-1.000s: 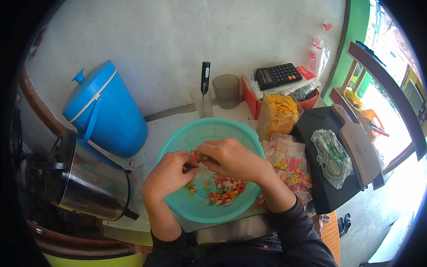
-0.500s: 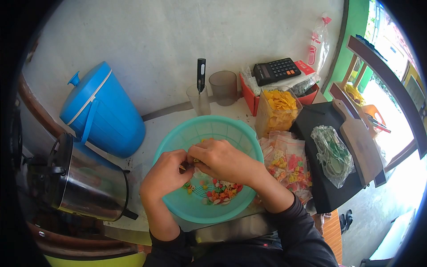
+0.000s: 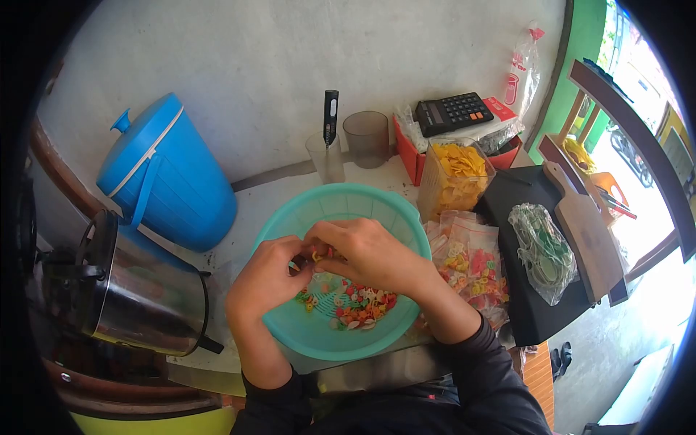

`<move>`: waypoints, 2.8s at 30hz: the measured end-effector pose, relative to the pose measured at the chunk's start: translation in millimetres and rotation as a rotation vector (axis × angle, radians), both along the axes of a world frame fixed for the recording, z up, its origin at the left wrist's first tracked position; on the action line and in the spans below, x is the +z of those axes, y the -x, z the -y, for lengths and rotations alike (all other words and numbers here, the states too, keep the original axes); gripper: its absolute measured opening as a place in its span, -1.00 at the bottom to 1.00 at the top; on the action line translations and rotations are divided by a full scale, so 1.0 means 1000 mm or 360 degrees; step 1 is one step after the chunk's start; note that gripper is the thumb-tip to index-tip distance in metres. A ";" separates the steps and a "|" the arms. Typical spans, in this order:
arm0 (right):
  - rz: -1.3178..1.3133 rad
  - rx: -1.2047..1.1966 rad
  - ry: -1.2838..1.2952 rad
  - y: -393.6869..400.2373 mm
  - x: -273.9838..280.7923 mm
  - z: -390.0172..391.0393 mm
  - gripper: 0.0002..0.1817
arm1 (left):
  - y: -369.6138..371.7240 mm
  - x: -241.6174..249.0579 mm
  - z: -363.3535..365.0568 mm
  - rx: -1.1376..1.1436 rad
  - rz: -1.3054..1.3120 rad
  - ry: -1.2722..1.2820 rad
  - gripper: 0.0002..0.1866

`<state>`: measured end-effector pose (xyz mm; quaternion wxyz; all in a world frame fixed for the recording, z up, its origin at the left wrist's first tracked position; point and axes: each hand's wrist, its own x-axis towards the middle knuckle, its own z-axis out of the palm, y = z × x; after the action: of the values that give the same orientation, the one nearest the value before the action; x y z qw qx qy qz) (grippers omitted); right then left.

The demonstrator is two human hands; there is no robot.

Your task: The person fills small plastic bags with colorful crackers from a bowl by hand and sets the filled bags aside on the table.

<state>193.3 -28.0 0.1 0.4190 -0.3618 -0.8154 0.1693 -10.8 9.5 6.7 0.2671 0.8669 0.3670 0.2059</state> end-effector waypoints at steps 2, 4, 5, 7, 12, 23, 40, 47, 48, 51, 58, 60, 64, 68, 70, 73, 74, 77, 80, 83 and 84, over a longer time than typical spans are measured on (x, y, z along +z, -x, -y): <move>0.0037 0.0019 -0.0017 0.001 -0.008 -0.003 -0.78 | -0.002 -0.001 0.000 -0.0021 -0.0012 -0.0043 -0.85; 0.0137 0.0008 -0.0061 0.001 -0.011 -0.004 -0.76 | 0.000 0.000 0.000 -0.0019 -0.0003 -0.0014 -0.84; 0.0102 -0.0014 -0.0048 0.002 -0.010 -0.002 -0.76 | 0.000 0.001 0.000 -0.0019 0.0003 0.0001 -0.84; 0.0031 -0.0060 -0.0022 0.006 -0.006 0.001 -0.76 | 0.002 0.006 0.001 -0.0005 0.0022 0.0092 -0.82; 0.0124 -0.0074 -0.0109 0.007 -0.008 -0.001 -0.76 | 0.006 0.010 0.001 0.0003 0.0094 0.0145 -0.79; 0.0336 -0.0015 -0.0004 -0.003 -0.008 0.005 -0.77 | 0.012 0.010 -0.003 -0.0133 0.0225 0.0239 -0.78; -0.0022 -0.0284 0.0371 -0.018 -0.003 -0.007 -0.75 | 0.003 0.005 -0.002 -0.0128 0.0143 0.0256 -0.81; -0.0223 -0.0007 0.0446 -0.009 -0.013 -0.007 -0.83 | 0.002 0.000 -0.004 -0.0198 0.0125 0.0180 -0.82; -0.0205 0.0018 0.0384 -0.010 -0.013 -0.008 -0.85 | 0.002 0.000 -0.004 -0.0174 0.0119 0.0188 -0.82; -0.0253 -0.0071 0.0210 -0.008 -0.015 -0.009 -0.85 | 0.002 0.001 -0.004 -0.0109 0.0120 0.0195 -0.83; -0.0294 -0.0148 0.0173 -0.004 -0.014 -0.009 -0.88 | 0.001 0.003 -0.003 -0.0047 0.0117 0.0166 -0.84; -0.0238 -0.0210 0.0422 -0.003 -0.004 -0.005 -0.89 | 0.000 0.002 -0.003 -0.0068 0.0075 0.0149 -0.83; -0.0221 -0.0237 0.0406 -0.002 -0.005 -0.006 -0.83 | 0.000 -0.002 -0.005 -0.0082 0.0021 0.0124 -0.84; -0.0298 -0.0287 0.0401 -0.002 -0.001 -0.004 -0.89 | -0.001 0.000 -0.003 -0.0102 0.0042 0.0124 -0.84; -0.0500 -0.0088 0.0296 -0.005 -0.007 -0.006 -0.89 | -0.001 0.001 -0.002 -0.0106 0.0029 0.0122 -0.84; -0.0335 0.0077 0.0250 -0.008 -0.011 -0.008 -0.78 | -0.002 0.002 -0.001 -0.0107 0.0043 0.0128 -0.83; -0.0301 0.0075 0.0199 -0.007 -0.012 -0.009 -0.76 | -0.002 0.002 -0.001 -0.0107 0.0054 0.0130 -0.83; -0.0299 0.0040 0.0172 -0.004 -0.012 -0.008 -0.73 | -0.002 0.003 -0.001 -0.0104 0.0165 0.0044 -0.85; -0.0398 -0.0058 0.0346 -0.002 -0.004 -0.003 -0.76 | -0.003 0.005 -0.002 -0.0053 0.0272 0.0001 -0.86; -0.0253 -0.0148 0.0279 -0.006 -0.004 -0.004 -0.77 | -0.004 0.007 -0.002 0.0006 0.0323 -0.0035 -0.87; -0.0179 -0.0166 0.0170 -0.007 -0.004 -0.006 -0.78 | -0.004 0.008 -0.003 0.0008 0.0346 -0.0032 -0.86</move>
<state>199.9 -22.4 -4.4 0.4524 -0.4154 -0.7605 0.2106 -6.7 12.0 14.5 0.2961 0.8412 0.3359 0.3032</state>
